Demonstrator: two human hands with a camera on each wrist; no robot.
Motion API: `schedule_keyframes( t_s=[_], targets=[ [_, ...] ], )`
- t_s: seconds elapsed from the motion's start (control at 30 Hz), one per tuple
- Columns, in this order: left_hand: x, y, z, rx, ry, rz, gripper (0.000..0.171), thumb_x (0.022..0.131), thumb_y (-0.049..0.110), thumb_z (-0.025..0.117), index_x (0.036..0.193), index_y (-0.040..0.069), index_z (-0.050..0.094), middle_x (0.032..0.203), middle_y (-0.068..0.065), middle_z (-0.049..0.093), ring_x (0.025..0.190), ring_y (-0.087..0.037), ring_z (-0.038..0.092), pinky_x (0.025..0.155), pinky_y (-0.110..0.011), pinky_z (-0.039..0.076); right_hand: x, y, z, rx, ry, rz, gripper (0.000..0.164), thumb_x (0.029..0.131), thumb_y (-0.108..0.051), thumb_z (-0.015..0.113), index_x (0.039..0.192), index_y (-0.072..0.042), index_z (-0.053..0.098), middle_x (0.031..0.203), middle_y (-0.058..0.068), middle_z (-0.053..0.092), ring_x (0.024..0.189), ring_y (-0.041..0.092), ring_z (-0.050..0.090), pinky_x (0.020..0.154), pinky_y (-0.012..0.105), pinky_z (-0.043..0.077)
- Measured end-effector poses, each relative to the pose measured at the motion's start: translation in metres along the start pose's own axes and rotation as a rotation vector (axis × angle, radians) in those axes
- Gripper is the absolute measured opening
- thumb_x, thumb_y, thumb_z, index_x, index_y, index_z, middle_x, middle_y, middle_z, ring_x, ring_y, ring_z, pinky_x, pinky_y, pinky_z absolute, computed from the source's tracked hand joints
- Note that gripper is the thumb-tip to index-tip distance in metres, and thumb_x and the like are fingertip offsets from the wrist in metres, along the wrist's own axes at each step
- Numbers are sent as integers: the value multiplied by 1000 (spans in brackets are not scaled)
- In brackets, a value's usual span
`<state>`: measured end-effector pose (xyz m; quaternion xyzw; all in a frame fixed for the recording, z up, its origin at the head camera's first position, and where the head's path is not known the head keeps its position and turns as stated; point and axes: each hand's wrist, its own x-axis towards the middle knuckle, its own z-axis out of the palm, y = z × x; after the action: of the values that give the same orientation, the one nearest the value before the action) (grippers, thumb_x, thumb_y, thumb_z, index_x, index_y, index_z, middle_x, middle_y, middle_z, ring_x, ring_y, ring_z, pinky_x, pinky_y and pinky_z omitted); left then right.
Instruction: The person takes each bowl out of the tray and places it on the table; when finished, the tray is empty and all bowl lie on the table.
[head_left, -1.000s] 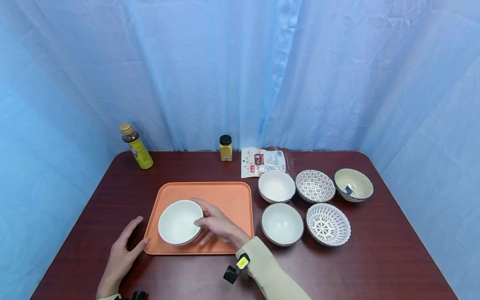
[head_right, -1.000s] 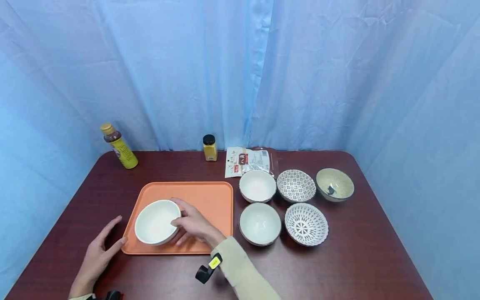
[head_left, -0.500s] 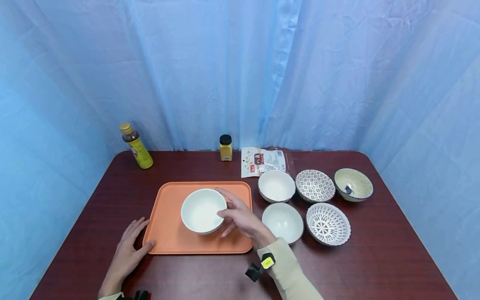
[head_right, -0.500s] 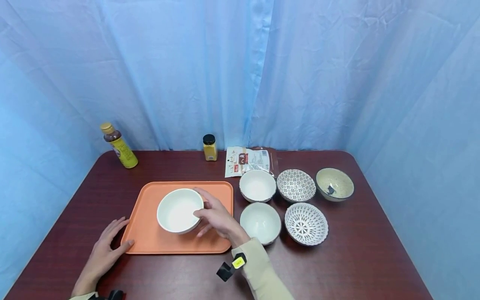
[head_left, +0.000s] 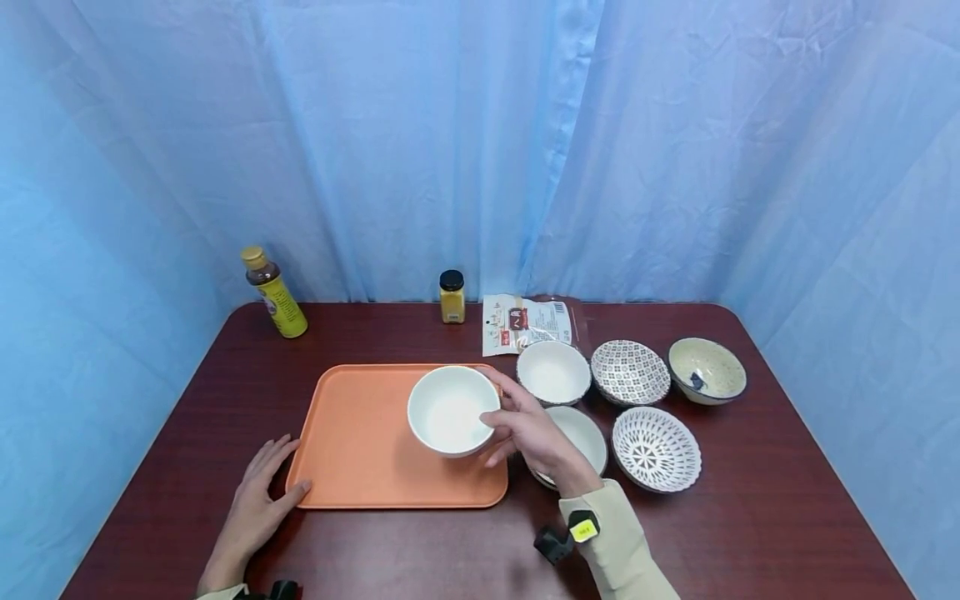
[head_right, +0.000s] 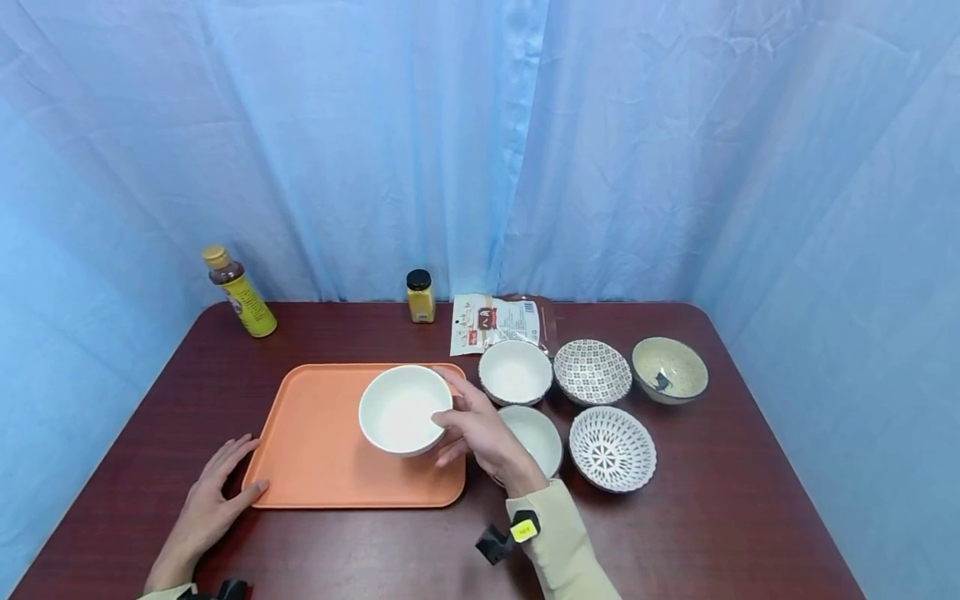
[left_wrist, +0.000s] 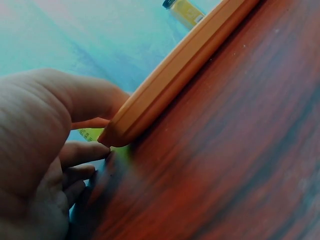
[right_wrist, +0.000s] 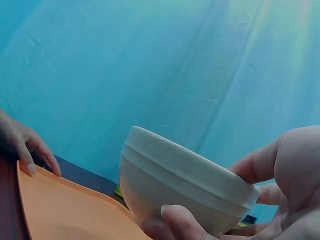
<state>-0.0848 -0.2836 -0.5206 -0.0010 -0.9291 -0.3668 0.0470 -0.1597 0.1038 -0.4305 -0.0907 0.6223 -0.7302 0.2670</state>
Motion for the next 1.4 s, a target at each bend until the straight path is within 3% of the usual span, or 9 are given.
schedule_keyframes(
  t_s=[0.13, 0.37, 0.63, 0.87, 1.13, 1.2, 1.27, 1.4],
  targets=[
    [0, -1, 0, 6, 5, 6, 64, 87, 16, 74, 143, -1, 48, 152, -33, 38, 143, -57, 24, 105, -73, 25, -9, -3, -12, -10, 32, -13, 75, 96, -1, 48, 162, -19, 18, 138, 36, 44, 64, 24, 72, 53, 33, 57],
    [1, -1, 0, 6, -10, -7, 64, 89, 19, 74, 144, 0, 47, 153, -33, 37, 143, -56, 23, 106, -72, 25, -25, -7, -33, 4, 105, -18, 76, 96, 0, 49, 162, -20, 17, 110, 18, 53, 66, 18, 71, 53, 33, 57],
    [0, -1, -1, 7, -11, -13, 64, 89, 20, 74, 144, 0, 47, 153, -32, 37, 144, -56, 23, 106, -73, 24, -44, -13, -55, 11, 129, -76, 76, 97, 1, 47, 162, -14, 11, 106, 15, 54, 69, 18, 74, 55, 33, 58],
    [0, -1, 0, 2, -3, -3, 65, 89, 22, 75, 144, 0, 48, 153, -33, 37, 143, -56, 24, 105, -73, 25, -59, -17, -69, 19, 181, -79, 76, 97, 2, 47, 162, -15, 11, 101, 16, 50, 69, 16, 73, 56, 33, 58],
    [1, -1, 0, -5, -2, -7, 67, 89, 27, 75, 144, 1, 48, 153, -33, 36, 144, -56, 23, 105, -74, 24, -76, -18, -91, 63, 150, -150, 71, 100, 2, 46, 161, -22, 18, 101, 11, 62, 76, 20, 76, 58, 34, 59],
    [1, -1, 1, -9, -3, -6, 67, 89, 28, 74, 144, 1, 48, 154, -33, 35, 144, -56, 23, 105, -74, 23, -81, -18, -96, 67, 155, -157, 69, 101, 0, 46, 160, -24, 20, 113, 11, 59, 78, 22, 77, 58, 33, 59],
    [2, 0, 1, -18, -4, -5, 67, 89, 28, 74, 144, 1, 48, 154, -33, 35, 144, -56, 22, 105, -74, 23, -86, -19, -100, 61, 171, -154, 69, 102, -2, 47, 160, -25, 19, 128, 20, 50, 78, 22, 77, 58, 33, 59],
    [2, 1, 1, -27, -10, -9, 68, 89, 29, 75, 144, 1, 48, 154, -33, 35, 145, -56, 22, 106, -74, 22, -98, -20, -111, 50, 207, -149, 71, 103, -4, 45, 162, -24, 12, 150, 28, 16, 78, 20, 76, 59, 33, 59]
  ],
)
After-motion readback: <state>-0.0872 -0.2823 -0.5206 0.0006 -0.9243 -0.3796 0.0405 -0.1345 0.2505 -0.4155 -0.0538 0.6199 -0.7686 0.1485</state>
